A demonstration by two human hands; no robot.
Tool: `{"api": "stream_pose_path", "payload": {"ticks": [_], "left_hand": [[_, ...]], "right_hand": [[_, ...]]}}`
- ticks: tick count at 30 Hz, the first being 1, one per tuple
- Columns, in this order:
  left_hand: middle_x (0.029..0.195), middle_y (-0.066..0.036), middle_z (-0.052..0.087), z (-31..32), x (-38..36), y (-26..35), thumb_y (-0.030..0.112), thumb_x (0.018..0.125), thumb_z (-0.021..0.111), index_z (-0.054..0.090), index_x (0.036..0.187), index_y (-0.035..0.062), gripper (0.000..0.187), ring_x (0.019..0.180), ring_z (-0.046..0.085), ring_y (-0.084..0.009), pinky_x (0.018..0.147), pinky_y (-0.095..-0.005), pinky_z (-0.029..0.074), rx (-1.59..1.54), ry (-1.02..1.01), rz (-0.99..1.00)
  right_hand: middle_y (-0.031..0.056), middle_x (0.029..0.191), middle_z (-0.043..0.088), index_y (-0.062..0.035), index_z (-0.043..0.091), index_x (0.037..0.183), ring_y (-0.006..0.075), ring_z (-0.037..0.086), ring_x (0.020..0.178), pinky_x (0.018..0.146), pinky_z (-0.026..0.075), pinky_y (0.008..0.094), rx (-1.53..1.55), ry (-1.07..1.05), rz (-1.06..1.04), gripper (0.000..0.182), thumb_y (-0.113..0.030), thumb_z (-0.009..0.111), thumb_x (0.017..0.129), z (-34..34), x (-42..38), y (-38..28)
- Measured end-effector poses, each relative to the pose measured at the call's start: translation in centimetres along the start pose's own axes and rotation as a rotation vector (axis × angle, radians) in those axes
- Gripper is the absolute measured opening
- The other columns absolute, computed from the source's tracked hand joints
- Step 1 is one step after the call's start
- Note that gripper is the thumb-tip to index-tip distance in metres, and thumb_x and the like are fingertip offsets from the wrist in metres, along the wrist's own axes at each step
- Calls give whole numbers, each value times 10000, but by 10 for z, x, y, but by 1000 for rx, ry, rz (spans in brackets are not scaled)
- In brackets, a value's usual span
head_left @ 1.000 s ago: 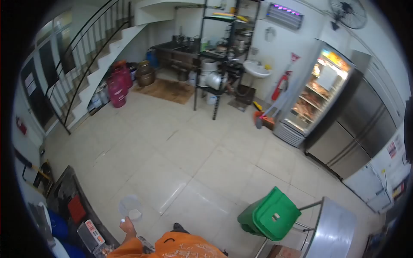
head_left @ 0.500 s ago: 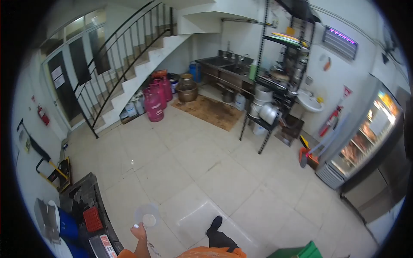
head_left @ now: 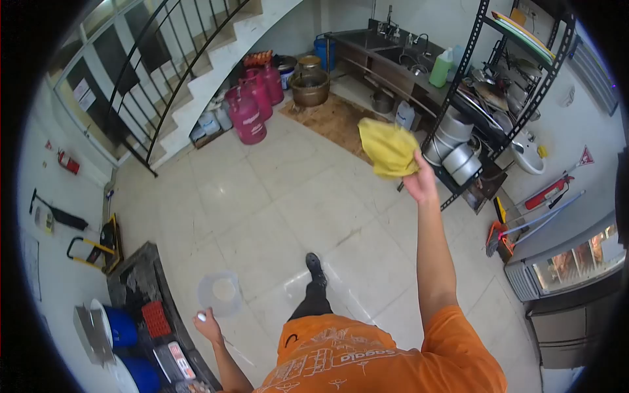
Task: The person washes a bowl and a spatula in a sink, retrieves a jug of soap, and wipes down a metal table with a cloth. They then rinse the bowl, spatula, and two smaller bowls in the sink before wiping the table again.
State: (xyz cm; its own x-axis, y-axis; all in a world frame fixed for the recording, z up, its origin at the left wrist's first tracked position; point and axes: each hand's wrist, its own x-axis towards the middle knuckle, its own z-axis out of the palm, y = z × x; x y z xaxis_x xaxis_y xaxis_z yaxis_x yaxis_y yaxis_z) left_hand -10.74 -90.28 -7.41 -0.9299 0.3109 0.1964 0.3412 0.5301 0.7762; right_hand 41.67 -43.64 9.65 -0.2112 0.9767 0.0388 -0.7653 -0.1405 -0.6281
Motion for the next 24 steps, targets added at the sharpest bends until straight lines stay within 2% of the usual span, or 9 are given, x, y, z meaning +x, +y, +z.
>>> {"api": "stream_pose_path", "payload": {"ticks": [3, 6, 10, 12, 15, 18, 21, 23, 24], "left_hand": [[783, -130, 509, 84, 48, 32, 133, 743, 706, 560, 691, -53, 242, 727, 503, -257, 699, -401, 417, 55, -82, -4], [805, -134, 511, 192, 106, 99, 126, 728, 720, 562, 707, -49, 237, 724, 503, -259, 693, -400, 415, 25, -91, 40], [814, -122, 491, 334, 176, 243, 123, 723, 729, 571, 729, -42, 228, 753, 504, -248, 695, -388, 412, -56, -250, 235], [825, -109, 479, 414, 204, 324, 124, 733, 728, 576, 751, -38, 223, 772, 502, -240, 699, -382, 411, -154, -311, 336], [864, -96, 484, 516, 217, 451, 136, 752, 722, 577, 780, -30, 222, 771, 501, -221, 709, -367, 413, -199, -381, 487], [867, -90, 479, 626, 219, 549, 161, 766, 719, 575, 760, -37, 245, 763, 495, -199, 699, -346, 412, -381, -492, 434], [829, -87, 523, 729, 221, 623, 197, 779, 723, 573, 738, -38, 281, 735, 505, -180, 662, -336, 413, -384, -537, 429], [749, -69, 545, 798, 223, 678, 230, 786, 729, 574, 712, -29, 311, 686, 508, -174, 622, -342, 407, -356, -591, 344], [709, -60, 556, 827, 224, 705, 247, 789, 733, 574, 699, -25, 327, 662, 510, -172, 603, -345, 404, -335, -621, 304]], "right_hand": [[133, 1416, 470, -8, 413, 1388, 288, 451, 1300, 1120, 319, 427, 150, -120, -80, 468, -289, 406, 1013, 39, 87, -30], [157, 1412, 469, -7, 430, 1376, 321, 464, 1286, 1102, 343, 451, 305, -184, -123, 472, -278, 429, 990, 54, 168, -33], [176, 1392, 486, -12, 443, 1370, 330, 475, 1275, 1092, 357, 457, 492, -217, -109, 472, -267, 442, 973, 51, 263, -34], [171, 1359, 518, -12, 472, 1344, 326, 502, 1249, 1075, 377, 453, 493, -208, -123, 450, -257, 448, 967, 39, 300, -38], [163, 1330, 544, -10, 485, 1329, 317, 522, 1227, 1064, 391, 443, 510, -124, -116, 433, -236, 457, 961, -4, 356, -45], [157, 1322, 550, -10, 480, 1329, 309, 534, 1211, 1057, 399, 438, 479, -2, -92, 431, -237, 459, 964, -73, 412, -55], [151, 1319, 551, -14, 479, 1329, 294, 544, 1196, 1056, 406, 428, 372, 179, -41, 422, -237, 452, 971, -156, 455, -61], [136, 1261, 593, -21, 501, 1303, 280, 583, 1139, 973, 466, 393, 171, 425, 95, 389, -229, 431, 982, -213, 493, -64], [125, 1193, 623, -18, 532, 1264, 264, 606, 1070, 907, 482, 373, 13, 474, 173, 370, -229, 438, 975, -240, 511, -67]]}}
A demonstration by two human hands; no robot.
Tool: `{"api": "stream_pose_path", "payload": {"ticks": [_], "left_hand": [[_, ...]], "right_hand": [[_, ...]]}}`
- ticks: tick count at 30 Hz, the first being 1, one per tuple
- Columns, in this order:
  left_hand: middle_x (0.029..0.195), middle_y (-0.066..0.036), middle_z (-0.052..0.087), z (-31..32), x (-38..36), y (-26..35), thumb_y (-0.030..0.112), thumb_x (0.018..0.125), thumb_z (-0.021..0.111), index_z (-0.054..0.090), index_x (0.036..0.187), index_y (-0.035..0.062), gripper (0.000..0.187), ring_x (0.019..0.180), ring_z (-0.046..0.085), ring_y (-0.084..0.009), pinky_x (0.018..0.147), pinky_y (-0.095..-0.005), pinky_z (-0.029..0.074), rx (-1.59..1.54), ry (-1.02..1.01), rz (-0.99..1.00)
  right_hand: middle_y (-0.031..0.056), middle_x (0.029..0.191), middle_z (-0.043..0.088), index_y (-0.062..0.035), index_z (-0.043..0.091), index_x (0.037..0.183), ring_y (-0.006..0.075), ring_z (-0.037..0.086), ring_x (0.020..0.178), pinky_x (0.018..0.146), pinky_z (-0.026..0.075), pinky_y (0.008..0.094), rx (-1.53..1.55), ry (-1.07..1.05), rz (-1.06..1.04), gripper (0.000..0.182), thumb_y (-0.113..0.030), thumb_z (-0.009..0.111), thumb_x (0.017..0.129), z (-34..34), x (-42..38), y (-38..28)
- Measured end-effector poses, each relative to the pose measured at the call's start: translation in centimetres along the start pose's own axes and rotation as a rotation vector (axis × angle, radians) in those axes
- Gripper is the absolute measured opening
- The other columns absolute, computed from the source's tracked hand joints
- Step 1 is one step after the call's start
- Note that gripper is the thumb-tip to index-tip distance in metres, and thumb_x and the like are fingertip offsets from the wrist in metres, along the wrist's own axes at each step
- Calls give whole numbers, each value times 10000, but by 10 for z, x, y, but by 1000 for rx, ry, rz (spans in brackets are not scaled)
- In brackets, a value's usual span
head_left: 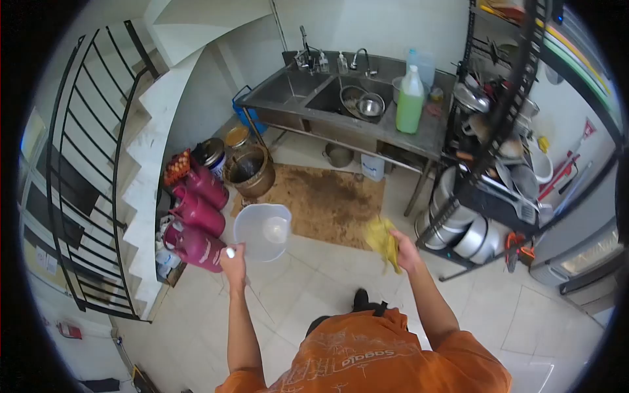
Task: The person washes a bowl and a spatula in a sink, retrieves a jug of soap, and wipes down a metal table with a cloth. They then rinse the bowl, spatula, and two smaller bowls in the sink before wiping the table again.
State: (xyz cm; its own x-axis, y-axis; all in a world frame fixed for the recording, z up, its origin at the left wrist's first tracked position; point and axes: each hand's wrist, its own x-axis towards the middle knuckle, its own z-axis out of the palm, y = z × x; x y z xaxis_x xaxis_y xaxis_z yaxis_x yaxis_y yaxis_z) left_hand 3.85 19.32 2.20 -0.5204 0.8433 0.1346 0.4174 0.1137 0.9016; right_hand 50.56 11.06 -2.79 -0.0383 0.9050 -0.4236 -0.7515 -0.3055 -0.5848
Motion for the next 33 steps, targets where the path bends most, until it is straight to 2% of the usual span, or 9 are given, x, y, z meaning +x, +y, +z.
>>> {"api": "stream_pose_path", "payload": {"ticks": [7, 13, 16, 18, 19, 22, 25, 29, 33], "left_hand": [[628, -210, 611, 205, 148, 163, 438, 814, 692, 645, 708, -53, 504, 600, 591, -334, 626, -426, 459, 151, -380, 312], [741, -272, 648, 438, 298, 261, 483, 797, 675, 669, 750, -62, 546, 743, 648, -398, 688, -475, 480, 233, -723, 588], [889, -278, 663, 564, 359, 310, 443, 818, 672, 703, 870, -24, 471, 916, 632, -406, 786, -468, 491, 356, -760, 727], [958, -273, 663, 642, 388, 329, 422, 836, 664, 711, 953, 3, 438, 1000, 610, -407, 839, -459, 491, 334, -778, 820], [978, -268, 661, 665, 393, 341, 412, 845, 657, 705, 983, 13, 425, 1025, 596, -410, 855, -457, 487, 272, -765, 867], [940, -228, 666, 735, 383, 376, 357, 865, 651, 680, 1081, 50, 376, 1011, 602, -394, 865, -445, 488, 10, -714, 1118], [892, -159, 671, 761, 344, 390, 266, 866, 658, 673, 1002, 72, 238, 903, 639, -361, 788, -429, 503, -169, -1122, 1283], [758, -103, 593, 780, 298, 360, 272, 841, 676, 566, 801, 80, 225, 754, 618, -338, 649, -449, 475, -264, -1443, 1485], [734, -67, 557, 820, 303, 339, 230, 788, 673, 538, 737, 97, 196, 786, 594, -250, 783, -389, 491, -239, -1590, 1799]], "right_hand": [[106, 969, 662, 41, 609, 1107, 185, 607, 813, 704, 484, 319, -945, 243, -50, 351, -194, 452, 899, -101, 132, -23], [69, 893, 648, 28, 644, 1002, 152, 585, 776, 697, 477, 310, -634, 712, -74, 335, -236, 471, 892, -130, 159, -20], [71, 1032, 626, 30, 541, 1230, 173, 588, 862, 751, 503, 358, -459, 918, -233, 601, -501, 510, 949, -220, 138, 63], [50, 953, 595, -70, 564, 1166, 184, 567, 807, 688, 488, 389, -269, 1093, -194, 599, -581, 594, 855, -184, 108, 84], [54, 895, 596, -125, 594, 1100, 193, 573, 795, 630, 469, 395, -209, 1165, -179, 572, -623, 602, 818, -139, 104, 80], [76, 775, 616, -39, 615, 963, 210, 622, 688, 596, 526, 366, -110, 1126, -317, 583, -611, 537, 889, -120, 94, 136], [101, 744, 645, -28, 617, 931, 233, 647, 641, 570, 535, 383, -239, 1018, -457, 594, -616, 573, 862, -85, 105, 190], [112, 830, 642, -17, 589, 1015, 237, 646, 717, 625, 537, 388, -124, 1125, -152, 619, -617, 569, 864, -68, 197, 145], [122, 916, 640, -6, 561, 1100, 241, 646, 793, 680, 539, 393, -70, 1132, -128, 655, -618, 565, 866, -79, 282, 37]]}}
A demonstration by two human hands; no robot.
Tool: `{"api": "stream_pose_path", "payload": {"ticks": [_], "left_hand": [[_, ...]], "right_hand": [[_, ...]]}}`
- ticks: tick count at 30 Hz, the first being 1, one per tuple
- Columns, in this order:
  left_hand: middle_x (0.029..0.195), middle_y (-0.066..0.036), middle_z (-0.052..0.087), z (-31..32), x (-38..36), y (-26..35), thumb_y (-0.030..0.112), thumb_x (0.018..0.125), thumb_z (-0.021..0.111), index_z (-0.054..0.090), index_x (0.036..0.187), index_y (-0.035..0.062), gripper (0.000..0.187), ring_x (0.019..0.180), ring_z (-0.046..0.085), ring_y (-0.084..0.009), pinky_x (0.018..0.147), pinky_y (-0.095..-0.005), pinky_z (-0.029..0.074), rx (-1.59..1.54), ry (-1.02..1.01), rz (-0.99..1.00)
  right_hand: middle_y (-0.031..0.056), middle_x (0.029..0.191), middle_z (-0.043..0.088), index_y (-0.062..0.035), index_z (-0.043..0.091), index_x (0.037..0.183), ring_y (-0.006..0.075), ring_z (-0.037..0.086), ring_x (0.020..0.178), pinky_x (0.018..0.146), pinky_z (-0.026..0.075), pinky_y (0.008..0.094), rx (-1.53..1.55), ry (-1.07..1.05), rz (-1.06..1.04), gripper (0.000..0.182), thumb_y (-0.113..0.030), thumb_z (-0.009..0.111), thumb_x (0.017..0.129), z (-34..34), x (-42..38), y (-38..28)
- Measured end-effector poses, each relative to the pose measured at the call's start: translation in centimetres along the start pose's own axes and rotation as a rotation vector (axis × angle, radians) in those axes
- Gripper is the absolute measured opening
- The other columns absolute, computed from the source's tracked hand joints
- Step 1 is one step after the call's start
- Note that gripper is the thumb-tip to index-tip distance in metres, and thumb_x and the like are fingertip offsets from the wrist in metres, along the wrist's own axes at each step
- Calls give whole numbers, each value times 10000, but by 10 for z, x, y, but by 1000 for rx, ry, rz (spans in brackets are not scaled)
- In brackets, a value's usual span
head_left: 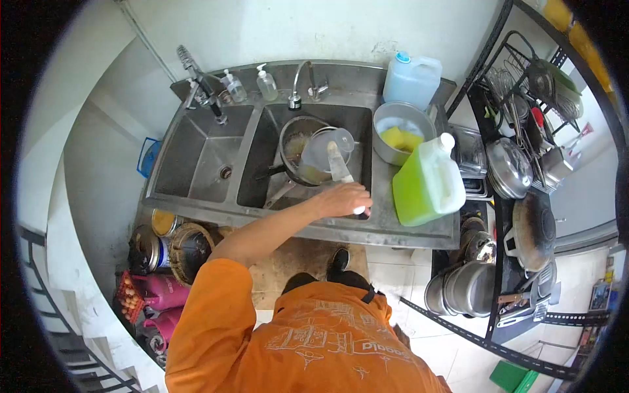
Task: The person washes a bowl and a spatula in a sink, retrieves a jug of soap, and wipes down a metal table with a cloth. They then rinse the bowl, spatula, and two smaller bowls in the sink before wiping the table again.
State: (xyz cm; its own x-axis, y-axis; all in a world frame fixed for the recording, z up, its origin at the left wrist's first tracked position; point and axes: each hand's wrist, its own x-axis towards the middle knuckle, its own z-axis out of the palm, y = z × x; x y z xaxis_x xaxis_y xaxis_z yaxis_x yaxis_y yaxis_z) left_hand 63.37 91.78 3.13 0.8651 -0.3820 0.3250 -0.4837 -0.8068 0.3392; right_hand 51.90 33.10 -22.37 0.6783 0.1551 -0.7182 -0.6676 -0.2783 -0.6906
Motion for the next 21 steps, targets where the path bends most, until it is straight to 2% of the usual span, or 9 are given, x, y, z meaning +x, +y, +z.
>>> {"api": "stream_pose_path", "payload": {"ticks": [6, 7, 10, 11, 14, 15, 16, 18, 21], "left_hand": [[706, -15, 527, 40, -16, -60, 195, 801, 644, 581, 760, 129, 100, 781, 579, -214, 1041, -451, 400, -147, 51, 159], [716, -1, 518, 43, -18, -62, 169, 799, 632, 602, 780, 146, 43, 780, 569, -192, 1039, -434, 409, -133, 27, 152], [746, -2, 516, 57, -28, -64, 150, 799, 615, 606, 811, 150, 14, 801, 559, -193, 1050, -419, 408, -190, -19, 212], [778, 1, 515, 63, -34, -67, 152, 794, 611, 612, 858, 151, 64, 819, 550, -192, 1058, -410, 403, -195, -60, 289], [790, 7, 517, 76, -45, -88, 176, 802, 602, 609, 883, 148, 87, 823, 549, -187, 1058, -412, 402, -229, -58, 399], [813, -2, 521, 90, -50, -100, 221, 803, 604, 602, 871, 134, 111, 900, 547, -196, 1080, -414, 379, -280, -74, 397], [834, -10, 526, 104, -53, -113, 239, 802, 606, 601, 868, 128, 130, 945, 538, -203, 1090, -422, 364, -237, -84, 395], [908, -30, 535, 122, -57, -139, 256, 796, 607, 617, 854, 122, 147, 1039, 510, -222, 1101, -449, 337, -131, -103, 345], [1045, -53, 541, 134, -61, -166, 228, 786, 595, 674, 832, 136, 130, 1134, 473, -248, 1090, -495, 320, 69, -119, 170]], "right_hand": [[138, 1045, 636, 11, 520, 1227, 247, 645, 907, 762, 542, 400, 29, 81, 27, 726, -619, 560, 870, 62, 35, -126], [140, 1160, 593, 18, 446, 1317, 250, 614, 1001, 828, 521, 390, -11, 37, 22, 702, -555, 516, 916, 61, 39, -134], [145, 1140, 600, 34, 463, 1291, 250, 623, 967, 815, 523, 390, 57, 70, -178, 580, -436, 467, 951, 60, 46, -113], [145, 1121, 603, 43, 472, 1281, 243, 622, 958, 813, 520, 383, 27, 101, -59, 536, -384, 441, 958, 90, 23, -154], [137, 1100, 609, 44, 495, 1260, 231, 620, 947, 801, 521, 364, -19, 101, 43, 515, -371, 444, 960, 121, 12, -153], [118, 1070, 597, -48, 509, 1260, 229, 603, 888, 740, 508, 370, -74, 132, 77, 394, -255, 421, 937, 124, 11, -137], [113, 1047, 611, -22, 554, 1214, 200, 604, 853, 710, 506, 343, -86, 154, 62, 377, -193, 406, 912, 129, 9, -122], [118, 1115, 615, 33, 505, 1275, 212, 618, 959, 822, 518, 341, -109, 102, 75, 406, -233, 391, 991, 143, -8, -108], [124, 1205, 606, 18, 466, 1345, 225, 621, 1025, 857, 529, 362, -128, 220, 78, 427, -233, 359, 1017, 199, -49, -108]]}}
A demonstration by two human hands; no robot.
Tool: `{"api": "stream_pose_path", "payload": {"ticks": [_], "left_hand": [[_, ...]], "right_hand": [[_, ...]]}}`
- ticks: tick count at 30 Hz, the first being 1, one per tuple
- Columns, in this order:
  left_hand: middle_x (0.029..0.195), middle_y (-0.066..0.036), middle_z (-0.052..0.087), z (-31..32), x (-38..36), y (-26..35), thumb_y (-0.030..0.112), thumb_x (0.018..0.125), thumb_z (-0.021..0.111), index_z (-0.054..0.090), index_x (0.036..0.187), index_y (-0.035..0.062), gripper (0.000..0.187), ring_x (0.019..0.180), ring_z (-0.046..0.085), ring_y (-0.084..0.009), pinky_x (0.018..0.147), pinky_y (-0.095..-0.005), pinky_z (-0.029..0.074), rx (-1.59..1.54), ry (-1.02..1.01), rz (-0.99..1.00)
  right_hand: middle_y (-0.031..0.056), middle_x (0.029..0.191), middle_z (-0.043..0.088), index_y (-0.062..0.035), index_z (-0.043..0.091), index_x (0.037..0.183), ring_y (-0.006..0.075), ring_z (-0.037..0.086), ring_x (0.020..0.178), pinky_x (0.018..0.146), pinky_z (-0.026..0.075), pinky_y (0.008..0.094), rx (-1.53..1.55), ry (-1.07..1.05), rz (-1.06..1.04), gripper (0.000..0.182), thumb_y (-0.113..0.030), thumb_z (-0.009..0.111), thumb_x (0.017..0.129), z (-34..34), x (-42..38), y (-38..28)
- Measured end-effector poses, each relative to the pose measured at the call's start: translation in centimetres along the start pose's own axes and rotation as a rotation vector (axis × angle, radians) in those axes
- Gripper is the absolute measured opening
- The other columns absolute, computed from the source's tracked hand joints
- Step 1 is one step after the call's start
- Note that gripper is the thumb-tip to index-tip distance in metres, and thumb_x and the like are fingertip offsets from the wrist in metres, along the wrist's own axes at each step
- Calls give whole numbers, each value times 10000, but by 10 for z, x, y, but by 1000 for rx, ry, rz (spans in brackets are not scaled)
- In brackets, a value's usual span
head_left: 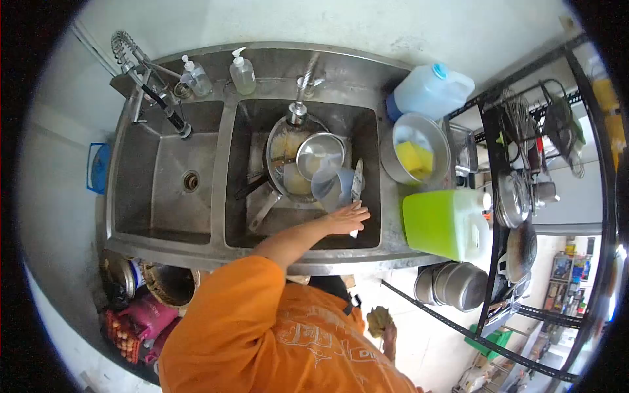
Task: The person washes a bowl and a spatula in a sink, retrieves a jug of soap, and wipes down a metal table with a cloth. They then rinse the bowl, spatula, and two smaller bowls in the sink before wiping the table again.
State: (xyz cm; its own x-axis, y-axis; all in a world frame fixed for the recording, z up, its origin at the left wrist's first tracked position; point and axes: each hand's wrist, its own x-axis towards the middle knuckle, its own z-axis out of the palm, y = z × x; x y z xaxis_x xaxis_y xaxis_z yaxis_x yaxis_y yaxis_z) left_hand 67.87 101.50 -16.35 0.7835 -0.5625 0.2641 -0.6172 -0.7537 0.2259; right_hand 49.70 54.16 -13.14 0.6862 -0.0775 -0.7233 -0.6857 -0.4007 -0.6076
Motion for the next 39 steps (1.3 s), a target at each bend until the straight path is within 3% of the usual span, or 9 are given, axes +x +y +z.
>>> {"api": "stream_pose_path", "payload": {"ticks": [3, 5, 12, 19, 24, 27, 28, 33, 39], "left_hand": [[1103, -55, 536, 22, -3, -21, 224, 771, 595, 736, 781, 154, 158, 1159, 464, -265, 1049, -532, 346, 64, 53, -241], [1087, -49, 535, 52, -4, -24, 235, 758, 601, 741, 752, 163, 158, 1149, 467, -260, 1039, -537, 358, 56, 160, -359], [1051, -44, 576, 63, -16, -35, 271, 813, 543, 715, 861, 194, 194, 1115, 487, -246, 1068, -509, 320, 168, 282, -402], [1201, -176, 511, -69, -127, -5, 93, 876, 557, 632, 1088, 43, 230, 1250, 436, -332, 1069, -471, 352, -495, 288, -439], [1038, -120, 567, -154, -247, 3, 92, 882, 611, 628, 1027, 40, 155, 884, 606, -281, 790, -408, 494, -716, 463, -884], [965, -110, 586, -189, -324, -10, 107, 890, 607, 629, 1006, 46, 133, 882, 608, -248, 777, -354, 493, -634, 695, -1196], [940, -109, 597, -195, -350, -19, 118, 891, 612, 630, 1004, 44, 137, 860, 609, -238, 762, -344, 493, -558, 801, -1274], [939, -101, 635, -215, -476, -104, 148, 905, 608, 641, 1026, 36, 168, 868, 614, -228, 769, -339, 491, -381, 1022, -1591], [1137, -129, 550, -253, -547, -257, 8, 817, 633, 581, 1173, 69, 365, 1012, 569, -261, 866, -368, 492, -86, 1219, -1317]], "right_hand": [[152, 1261, 577, 17, 461, 1355, 235, 588, 1103, 890, 517, 370, -30, 15, -91, 454, -282, 395, 1020, 35, -49, 5], [167, 1283, 547, 39, 430, 1369, 273, 564, 1121, 923, 478, 388, -64, 134, 96, 455, -241, 415, 1011, 73, -106, -55], [166, 1272, 533, 44, 440, 1355, 253, 533, 1136, 934, 455, 371, 65, 125, -190, 533, -333, 486, 981, 134, -159, -171], [138, 1222, 547, 62, 457, 1329, 218, 511, 1130, 977, 399, 357, -82, 248, -368, 553, -351, 526, 968, 149, -134, -247], [122, 1197, 572, 45, 472, 1320, 201, 548, 1076, 941, 414, 328, 55, -381, -362, 457, -247, 493, 970, 266, -96, -353], [142, 1277, 554, 70, 425, 1362, 218, 527, 1168, 1011, 384, 338, -158, -689, -417, 474, -199, 479, 975, 353, -66, -374], [56, 1130, 615, 38, 566, 1233, 148, 559, 1018, 919, 413, 292, -96, -743, -462, 381, -218, 513, 955, 395, -75, -382], [83, 1228, 594, 9, 506, 1330, 197, 547, 1130, 990, 391, 312, 32, -921, -217, 450, -193, 539, 930, 551, -85, -392], [104, 1262, 576, 18, 482, 1324, 236, 542, 1172, 1010, 403, 362, 196, -1074, -31, 432, -164, 494, 932, 697, -83, -357]]}}
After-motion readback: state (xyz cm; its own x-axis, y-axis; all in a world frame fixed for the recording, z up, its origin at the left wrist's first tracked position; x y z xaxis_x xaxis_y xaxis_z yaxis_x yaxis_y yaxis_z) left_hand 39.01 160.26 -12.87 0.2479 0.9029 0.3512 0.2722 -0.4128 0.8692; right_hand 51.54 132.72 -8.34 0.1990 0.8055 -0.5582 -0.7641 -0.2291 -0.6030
